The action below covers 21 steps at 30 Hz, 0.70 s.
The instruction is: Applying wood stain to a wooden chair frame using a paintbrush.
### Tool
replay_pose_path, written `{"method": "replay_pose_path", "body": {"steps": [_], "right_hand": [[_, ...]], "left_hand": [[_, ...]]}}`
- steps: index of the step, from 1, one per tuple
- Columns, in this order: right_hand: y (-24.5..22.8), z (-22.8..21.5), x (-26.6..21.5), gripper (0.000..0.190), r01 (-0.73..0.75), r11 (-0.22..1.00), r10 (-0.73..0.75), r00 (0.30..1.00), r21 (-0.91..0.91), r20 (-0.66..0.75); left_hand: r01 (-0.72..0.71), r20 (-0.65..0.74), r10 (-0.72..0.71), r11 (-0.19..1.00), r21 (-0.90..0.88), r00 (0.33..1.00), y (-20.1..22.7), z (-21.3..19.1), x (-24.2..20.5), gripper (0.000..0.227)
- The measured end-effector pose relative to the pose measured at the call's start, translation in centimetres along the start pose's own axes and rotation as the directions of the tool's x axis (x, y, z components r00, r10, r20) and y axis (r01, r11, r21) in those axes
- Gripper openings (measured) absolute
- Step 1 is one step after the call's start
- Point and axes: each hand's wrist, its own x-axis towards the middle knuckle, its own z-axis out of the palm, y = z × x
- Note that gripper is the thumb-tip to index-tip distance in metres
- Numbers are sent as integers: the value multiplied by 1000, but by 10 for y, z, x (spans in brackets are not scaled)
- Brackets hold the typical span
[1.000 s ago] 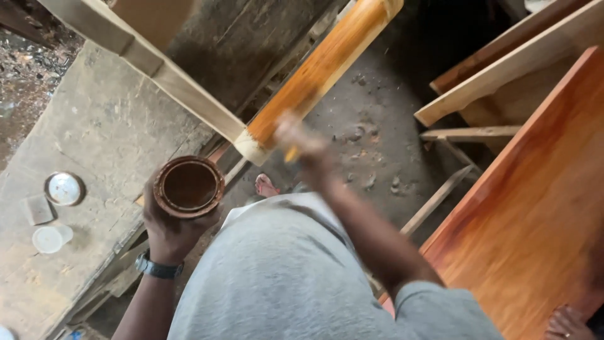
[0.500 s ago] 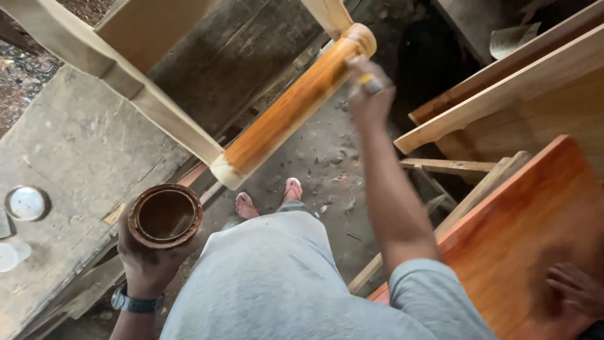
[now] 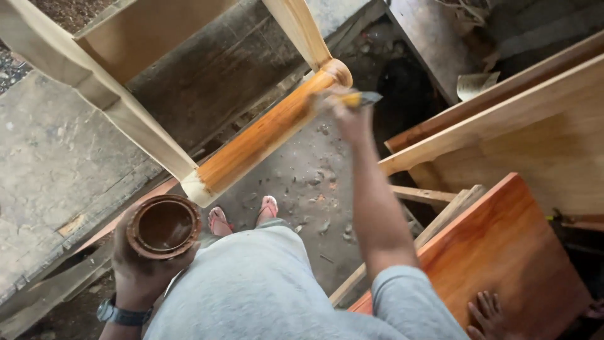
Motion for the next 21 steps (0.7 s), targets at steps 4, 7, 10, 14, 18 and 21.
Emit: {"method": "replay_pose_path", "body": {"steps": [4, 7, 10, 14, 18, 21], "right_hand": [[-39, -33, 32, 27, 38, 993, -53, 990, -110, -132], [-87, -19, 13, 28, 53, 980, -92, 975, -192, -202], [-108, -3, -31, 24, -15, 977, -18, 988, -211, -152], [-169, 41, -104, 28, -83, 994, 99, 962, -73, 255], [-206, 94, -141, 33, -74, 955, 174, 923, -286, 343], [-205, 121, -156, 21, -53, 978, 137, 894, -203, 427]], "left_hand": [[-47, -16, 49, 992, 116, 999, -4, 12, -9, 98], [-10, 68, 7, 999, 47, 998, 41, 13, 29, 73], [3, 63, -3, 1000, 8, 998, 53, 17, 33, 60], [-189, -109, 187, 982, -13, 976, 46, 28, 29, 60], [-243, -69, 249, 967, 81, 966, 28, 38, 25, 85], [-240, -79, 257, 955, 174, 963, 36, 46, 25, 89]]}}
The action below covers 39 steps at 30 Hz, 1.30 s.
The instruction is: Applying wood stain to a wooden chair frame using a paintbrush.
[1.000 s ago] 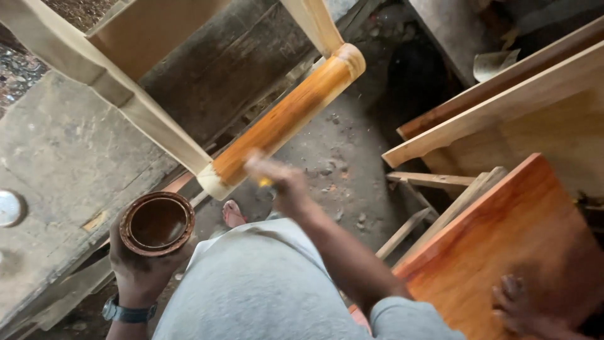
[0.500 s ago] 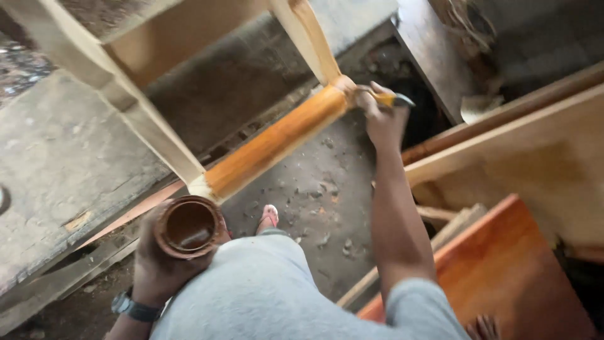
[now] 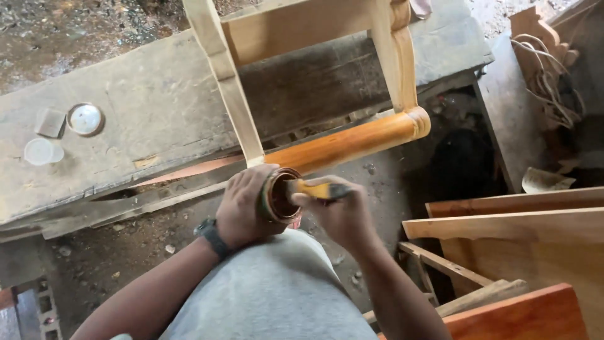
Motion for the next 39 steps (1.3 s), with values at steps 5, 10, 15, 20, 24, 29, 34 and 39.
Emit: {"method": "replay_pose_path", "body": {"steps": [5, 10, 15, 20, 24, 29, 34, 39], "right_hand": [[62, 34, 3, 25, 159, 833, -174, 985, -530, 23], [19, -3, 1, 20, 8, 999, -9, 1000, -54, -18], [35, -45, 8, 20, -123, 991, 123, 992, -60, -5], [18, -53, -1, 20, -211, 974, 212, 977, -79, 4], [24, -62, -5, 22, -153, 986, 151, 988, -73, -30], [25, -41, -6, 16, 90, 992, -86, 995, -92, 43], [43, -58, -10, 20, -83, 996, 83, 997, -27, -11], [63, -66, -15, 21, -60, 996, 64, 995, 60, -82]], "left_hand": [[92, 41, -97, 989, 113, 994, 16, 7, -3, 73], [210, 190, -217, 976, 57, 957, -4, 5, -17, 100], [321, 323, -298, 947, -18, 898, -3, -1, -15, 104], [272, 402, -263, 962, 36, 877, -7, 6, -18, 111], [237, 339, -212, 971, -34, 917, -9, 9, -18, 107], [65, 246, -20, 983, -174, 969, 12, 5, 3, 93], [68, 316, -21, 988, -137, 949, -7, 18, -9, 103], [97, 340, -45, 985, -140, 939, -11, 20, -6, 114]]}}
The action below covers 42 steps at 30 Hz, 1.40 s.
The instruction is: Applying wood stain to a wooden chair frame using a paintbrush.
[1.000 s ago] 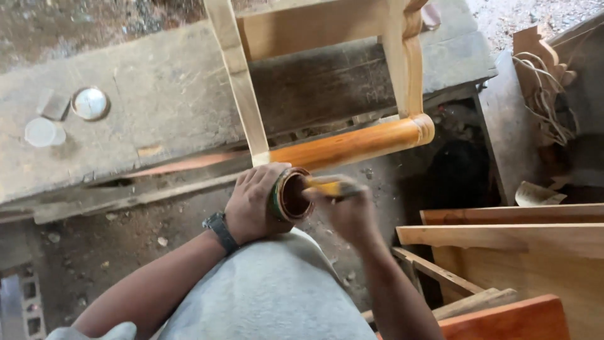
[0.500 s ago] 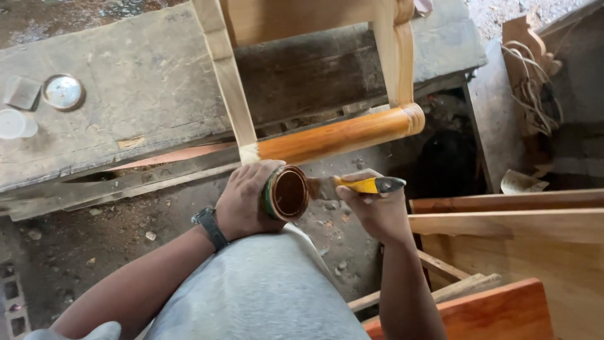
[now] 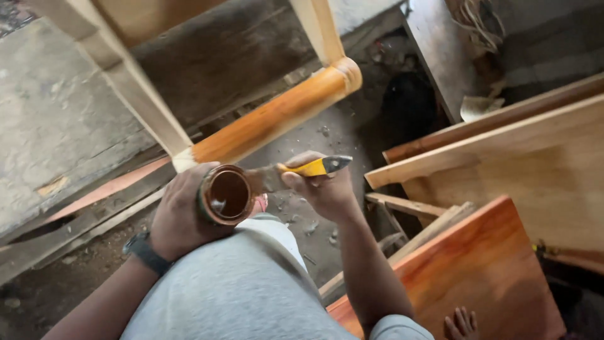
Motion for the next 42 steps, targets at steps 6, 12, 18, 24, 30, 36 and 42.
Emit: {"method": "replay_pose_path", "body": {"steps": [6, 12, 18, 24, 30, 36, 42], "right_hand": [[22, 3, -6, 17, 129, 980, -132, 991, 151, 9], [66, -62, 0, 13, -271, 932, 280, 960, 241, -3], [106, -82, 26, 24, 98, 962, 91, 766, 256, -637], [192, -5, 38, 34, 337, 935, -317, 655, -110, -686], [125, 58, -20, 32, -73, 983, 116, 957, 168, -266], [166, -20, 46, 50, 354, 709, -208, 931, 610, -298], [279, -19, 43, 39, 320, 904, -53, 743, 284, -667]], "left_hand": [[26, 4, -26, 999, 40, 1000, 4, 5, 1, 109], [-15, -30, 17, 998, 60, 999, 24, -9, 4, 85], [46, -15, -45, 998, 31, 999, 17, -15, -3, 89], [71, -22, -69, 994, 86, 997, 9, -21, -6, 97], [53, -89, -38, 983, 174, 995, -2, -28, -9, 104], [64, -72, -56, 990, 124, 996, -1, -33, -10, 104], [85, -96, -68, 977, 194, 993, 8, -36, -12, 102]]}}
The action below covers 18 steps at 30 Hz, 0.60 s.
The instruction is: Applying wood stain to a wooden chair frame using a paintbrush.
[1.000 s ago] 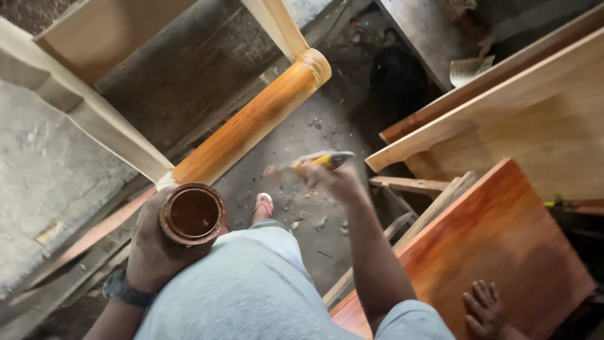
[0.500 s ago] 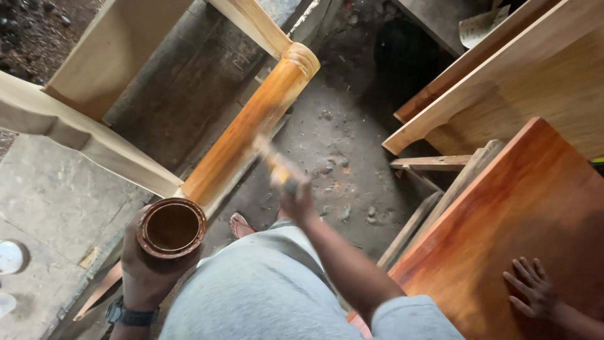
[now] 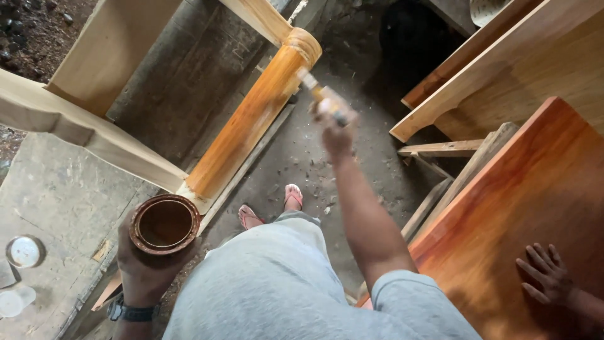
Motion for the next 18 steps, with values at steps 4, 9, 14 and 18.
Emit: {"method": "replay_pose_path", "body": {"steps": [4, 9, 14, 18], "right_hand": [[0, 32, -70, 35, 289, 786, -73, 921, -546, 382], [-72, 50, -52, 23, -19, 996, -14, 932, 88, 363], [-150, 54, 38, 39, 113, 978, -109, 993, -174, 35], [-125, 59, 34, 39, 207, 946, -188, 977, -249, 99]], "left_hand": [[41, 10, -41, 998, -42, 999, 0, -1, 3, 102], [42, 15, -41, 998, -42, 999, -2, 0, 1, 103], [-17, 3, 17, 999, -27, 1000, 3, 2, 5, 97], [-41, 20, 42, 998, -40, 999, 3, 0, 6, 97]]}}
